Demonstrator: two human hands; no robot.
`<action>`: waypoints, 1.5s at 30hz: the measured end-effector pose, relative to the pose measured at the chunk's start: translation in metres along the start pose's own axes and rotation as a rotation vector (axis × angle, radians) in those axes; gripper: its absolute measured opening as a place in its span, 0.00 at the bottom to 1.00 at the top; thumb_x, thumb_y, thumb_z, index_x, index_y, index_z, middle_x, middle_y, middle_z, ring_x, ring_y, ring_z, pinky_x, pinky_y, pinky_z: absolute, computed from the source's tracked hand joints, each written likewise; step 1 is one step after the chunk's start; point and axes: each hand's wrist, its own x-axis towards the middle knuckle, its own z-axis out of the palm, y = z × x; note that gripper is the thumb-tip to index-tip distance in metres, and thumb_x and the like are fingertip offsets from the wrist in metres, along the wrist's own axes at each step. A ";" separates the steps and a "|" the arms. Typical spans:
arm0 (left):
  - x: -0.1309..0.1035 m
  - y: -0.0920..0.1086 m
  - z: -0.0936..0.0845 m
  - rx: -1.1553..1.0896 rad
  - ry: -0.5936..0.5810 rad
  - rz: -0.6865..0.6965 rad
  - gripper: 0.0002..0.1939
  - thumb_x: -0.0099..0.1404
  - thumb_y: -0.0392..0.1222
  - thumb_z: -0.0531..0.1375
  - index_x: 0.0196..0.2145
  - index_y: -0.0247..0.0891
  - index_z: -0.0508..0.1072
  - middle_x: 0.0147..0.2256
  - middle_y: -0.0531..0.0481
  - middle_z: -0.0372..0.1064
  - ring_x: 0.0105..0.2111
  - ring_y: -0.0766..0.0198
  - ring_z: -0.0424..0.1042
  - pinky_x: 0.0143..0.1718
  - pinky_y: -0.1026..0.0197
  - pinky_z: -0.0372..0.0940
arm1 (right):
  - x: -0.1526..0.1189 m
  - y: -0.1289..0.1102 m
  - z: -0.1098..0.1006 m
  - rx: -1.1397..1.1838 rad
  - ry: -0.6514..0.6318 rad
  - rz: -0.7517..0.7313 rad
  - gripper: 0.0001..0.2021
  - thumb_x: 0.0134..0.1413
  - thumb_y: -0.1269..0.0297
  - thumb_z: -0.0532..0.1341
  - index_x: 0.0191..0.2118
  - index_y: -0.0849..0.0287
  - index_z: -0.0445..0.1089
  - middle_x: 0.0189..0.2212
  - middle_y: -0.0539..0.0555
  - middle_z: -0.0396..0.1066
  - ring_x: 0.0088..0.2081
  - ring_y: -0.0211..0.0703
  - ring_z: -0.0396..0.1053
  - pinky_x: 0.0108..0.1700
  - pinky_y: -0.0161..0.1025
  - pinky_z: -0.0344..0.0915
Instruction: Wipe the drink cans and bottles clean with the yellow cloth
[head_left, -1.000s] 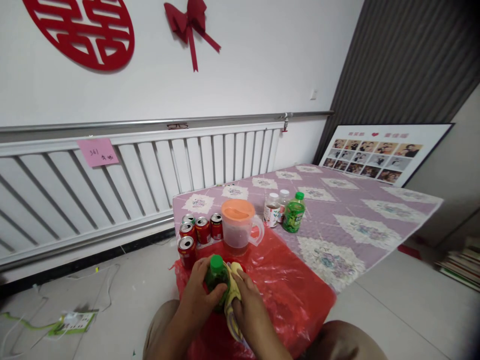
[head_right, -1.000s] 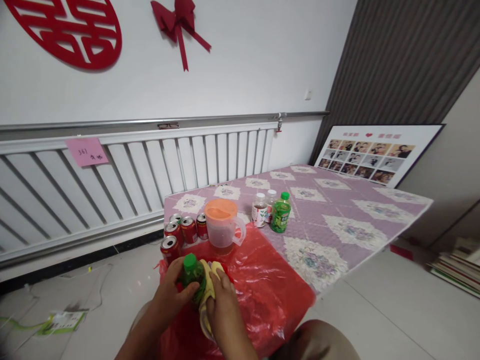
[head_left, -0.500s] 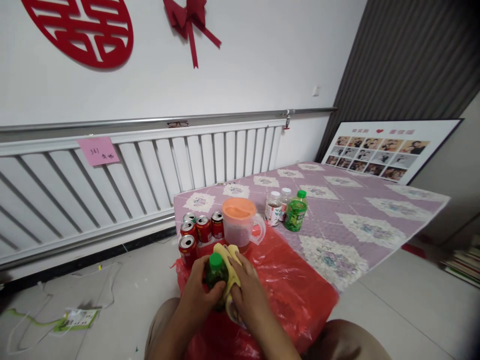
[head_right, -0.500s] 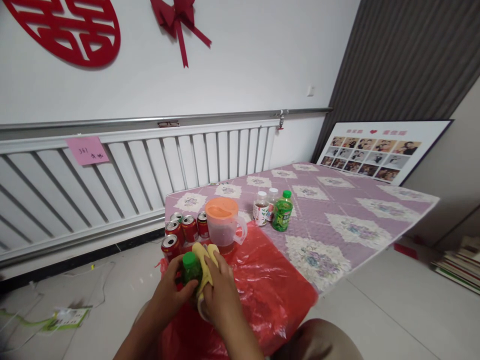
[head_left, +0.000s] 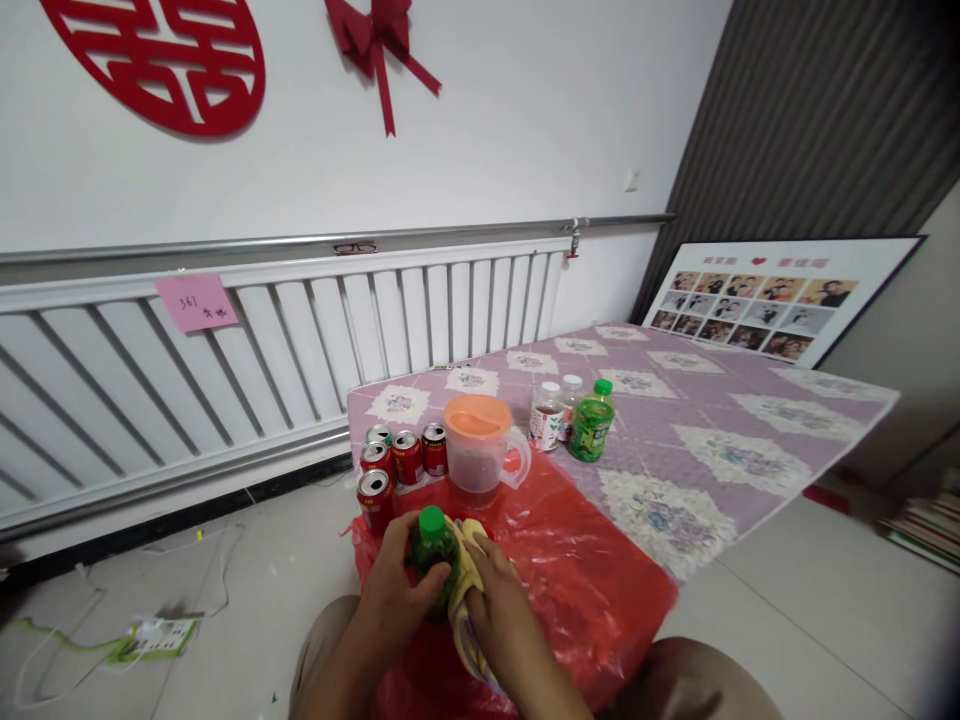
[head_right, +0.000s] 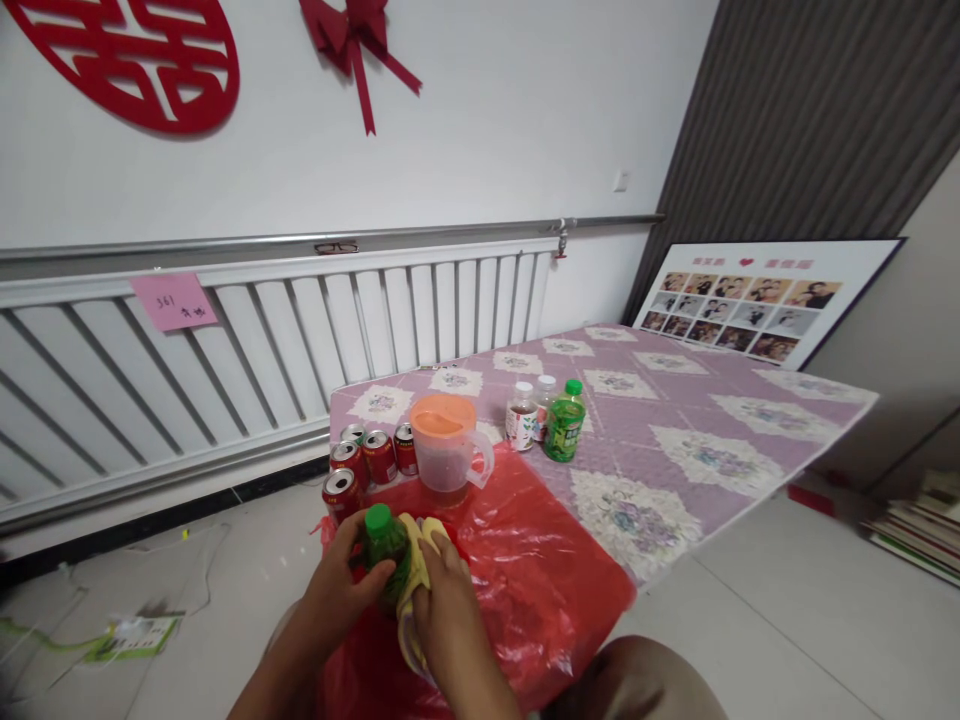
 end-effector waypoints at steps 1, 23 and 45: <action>0.000 0.000 0.000 -0.001 0.002 0.003 0.28 0.56 0.38 0.64 0.55 0.40 0.67 0.54 0.43 0.69 0.52 0.51 0.72 0.57 0.47 0.66 | -0.001 -0.002 -0.003 0.015 0.042 -0.024 0.33 0.51 0.78 0.53 0.64 0.63 0.67 0.68 0.65 0.60 0.69 0.54 0.57 0.70 0.55 0.55; -0.002 0.004 0.001 -0.002 -0.002 0.001 0.26 0.58 0.38 0.63 0.55 0.40 0.67 0.53 0.44 0.70 0.52 0.53 0.72 0.57 0.49 0.66 | -0.017 0.006 0.013 -0.144 -0.010 0.045 0.35 0.46 0.81 0.56 0.63 0.62 0.69 0.67 0.66 0.61 0.68 0.59 0.58 0.68 0.56 0.58; -0.002 0.004 -0.001 -0.017 0.024 -0.012 0.28 0.57 0.36 0.63 0.56 0.40 0.67 0.53 0.44 0.72 0.51 0.53 0.73 0.56 0.48 0.67 | -0.026 -0.035 -0.006 0.430 0.162 0.049 0.34 0.38 0.80 0.59 0.56 0.51 0.71 0.75 0.56 0.39 0.73 0.53 0.45 0.66 0.50 0.60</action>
